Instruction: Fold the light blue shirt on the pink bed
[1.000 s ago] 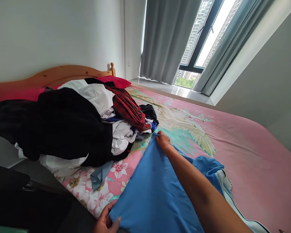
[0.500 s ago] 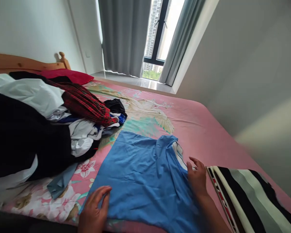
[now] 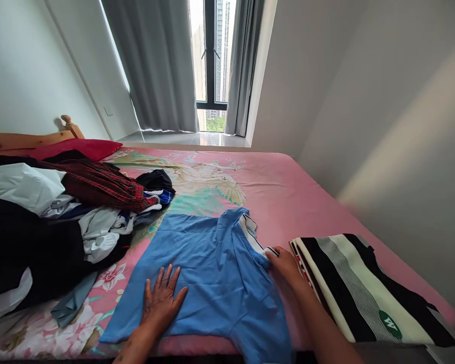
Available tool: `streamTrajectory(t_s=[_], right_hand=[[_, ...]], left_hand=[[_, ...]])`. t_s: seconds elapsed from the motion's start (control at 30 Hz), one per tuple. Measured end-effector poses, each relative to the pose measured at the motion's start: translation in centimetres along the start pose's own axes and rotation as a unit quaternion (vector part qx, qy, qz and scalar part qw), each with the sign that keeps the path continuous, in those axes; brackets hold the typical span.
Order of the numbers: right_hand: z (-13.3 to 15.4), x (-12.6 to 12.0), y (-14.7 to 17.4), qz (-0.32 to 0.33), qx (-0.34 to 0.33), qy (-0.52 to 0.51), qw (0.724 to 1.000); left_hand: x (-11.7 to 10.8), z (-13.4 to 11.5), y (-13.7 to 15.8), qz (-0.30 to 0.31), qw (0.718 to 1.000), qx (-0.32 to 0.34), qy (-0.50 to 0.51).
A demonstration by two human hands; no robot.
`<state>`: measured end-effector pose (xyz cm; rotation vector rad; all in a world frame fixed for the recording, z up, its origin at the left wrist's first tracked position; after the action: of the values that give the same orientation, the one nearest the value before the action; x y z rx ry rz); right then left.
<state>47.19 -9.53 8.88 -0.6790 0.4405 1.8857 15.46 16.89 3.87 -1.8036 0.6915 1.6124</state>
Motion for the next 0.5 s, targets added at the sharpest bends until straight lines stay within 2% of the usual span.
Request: streamTrajectory(t_s=[0.07,0.17,0.23,0.33,0.5], right_hand=[[-1.8,-0.5,1.2,-0.002,0.059,-0.08,0.995],[-5.9,-1.8,3.9,-0.062,0.166,-0.162,0.971],[-7.5,-2.4,5.1,-0.081,0.162,-0.143,0.973],[-7.2,-2.8,5.2,-0.079,0.118,-0.084,0.986],[-4.3,-4.1,5.1,-0.093,0.144,0.06,0.983]], left_hand=[[0.0,-0.1,0.0,-0.007,1.0,0.002,-0.003],[0.0,-0.1,-0.1,-0.022,1.0,-0.001,-0.004],[-0.1,-0.1,-0.2,-0.031,1.0,-0.002,-0.003],[-0.1,-0.1,-0.3,-0.04,0.999,-0.002,-0.003],[-0.4,-0.3,-0.2,-0.049,0.999,-0.005,0.0]])
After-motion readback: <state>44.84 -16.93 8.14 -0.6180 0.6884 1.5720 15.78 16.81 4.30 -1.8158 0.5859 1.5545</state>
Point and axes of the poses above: each hand's wrist, its own y-axis away from the middle knuckle, its own x-axis out of the palm, z = x × y, the point moved 5 cm from there along -y, towards the middle knuckle, and after that the axes turned 3 degrees about -z, right-handed, at the moved point
